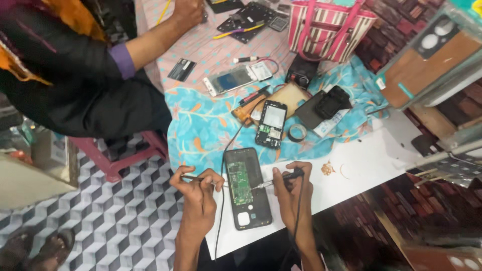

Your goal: The person uses a soldering iron and tweezers to work on a smartphone motherboard placed on a table. They repeatedly apply the soldering iron to specific points on the circuit board while holding tweezers in the other hand.

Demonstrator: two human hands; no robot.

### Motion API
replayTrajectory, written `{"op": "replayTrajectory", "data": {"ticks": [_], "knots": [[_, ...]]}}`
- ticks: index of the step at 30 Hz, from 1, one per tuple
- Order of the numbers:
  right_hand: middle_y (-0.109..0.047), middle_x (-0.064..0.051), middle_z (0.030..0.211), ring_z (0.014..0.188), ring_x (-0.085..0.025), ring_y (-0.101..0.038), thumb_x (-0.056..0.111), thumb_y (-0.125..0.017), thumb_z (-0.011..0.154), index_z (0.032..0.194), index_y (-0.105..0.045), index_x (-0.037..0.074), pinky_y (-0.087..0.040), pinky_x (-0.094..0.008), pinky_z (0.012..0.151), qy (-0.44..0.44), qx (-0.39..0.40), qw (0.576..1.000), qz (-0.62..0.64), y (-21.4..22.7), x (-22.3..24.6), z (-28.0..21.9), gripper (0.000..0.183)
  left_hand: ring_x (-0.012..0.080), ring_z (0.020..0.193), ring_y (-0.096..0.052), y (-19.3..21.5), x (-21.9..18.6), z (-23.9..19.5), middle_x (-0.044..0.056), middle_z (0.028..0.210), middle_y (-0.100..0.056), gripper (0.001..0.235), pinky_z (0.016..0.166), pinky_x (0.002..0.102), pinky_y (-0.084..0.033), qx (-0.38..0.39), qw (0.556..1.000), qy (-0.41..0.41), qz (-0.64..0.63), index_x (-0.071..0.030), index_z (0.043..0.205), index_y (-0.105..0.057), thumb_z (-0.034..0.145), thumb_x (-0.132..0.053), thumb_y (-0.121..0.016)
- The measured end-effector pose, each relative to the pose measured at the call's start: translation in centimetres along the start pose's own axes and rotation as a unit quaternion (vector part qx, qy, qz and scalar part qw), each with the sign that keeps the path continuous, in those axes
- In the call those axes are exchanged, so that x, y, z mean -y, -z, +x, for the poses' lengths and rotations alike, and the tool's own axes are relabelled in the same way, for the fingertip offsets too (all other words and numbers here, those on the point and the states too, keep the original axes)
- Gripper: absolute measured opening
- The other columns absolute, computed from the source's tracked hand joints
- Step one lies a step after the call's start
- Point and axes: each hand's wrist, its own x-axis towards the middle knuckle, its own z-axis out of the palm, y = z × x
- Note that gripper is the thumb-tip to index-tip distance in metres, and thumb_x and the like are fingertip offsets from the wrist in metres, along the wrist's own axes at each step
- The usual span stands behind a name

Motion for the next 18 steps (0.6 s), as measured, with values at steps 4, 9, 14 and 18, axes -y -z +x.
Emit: {"op": "replayTrajectory", "data": {"ticks": [4, 9, 14, 18], "knots": [[-0.058, -0.003, 0.063, 0.055, -0.009, -0.053, 0.016, -0.066, 0.096, 0.11, -0.041, 0.004, -0.045, -0.026, 0.051, 0.018, -0.001, 0.999, 0.045, 0.2, -0.3, -0.3, 0.031, 0.0136, 0.066, -0.047, 0.2, 0.4, -0.1, 0.005, 0.076, -0.058, 0.014, 0.085, 0.027, -0.039, 0.006, 0.996, 0.0, 0.091, -0.005, 0.114, -0.018, 0.113, -0.013, -0.029], [-0.059, -0.002, 0.069, 0.059, -0.008, -0.056, 0.013, -0.066, 0.098, 0.112, -0.041, 0.005, -0.047, -0.025, 0.054, 0.046, -0.001, 0.997, 0.054, -0.1, -1.2, -0.5, 0.03, 0.0145, 0.073, -0.05, 0.7, 0.9, -0.7, 0.006, 0.078, -0.053, 0.014, 0.089, 0.029, -0.04, 0.023, 0.992, 0.013, 0.122, -0.009, 0.105, -0.034, 0.114, -0.014, -0.024], [-0.055, -0.002, 0.067, 0.057, -0.007, -0.05, 0.01, -0.066, 0.101, 0.113, -0.038, 0.006, -0.04, -0.023, 0.052, 0.057, 0.004, 0.997, 0.06, -0.1, -1.2, -0.8, 0.031, 0.0136, 0.075, -0.051, 0.2, 0.5, -0.6, 0.005, 0.081, -0.055, 0.015, 0.087, 0.027, -0.042, -0.006, 1.0, -0.003, 0.012, -0.005, 0.117, -0.015, 0.116, -0.011, -0.029], [-0.053, 0.0, 0.072, 0.061, -0.005, -0.05, 0.006, -0.067, 0.103, 0.116, -0.038, 0.007, -0.04, -0.021, 0.054, 0.064, 0.004, 0.993, 0.095, -0.2, -1.3, -0.8, 0.032, 0.0172, 0.078, -0.05, 0.4, 0.2, -0.5, 0.008, 0.081, -0.055, 0.013, 0.087, 0.029, -0.043, 0.003, 0.998, -0.027, 0.062, -0.008, 0.119, -0.015, 0.118, -0.012, -0.028]]}}
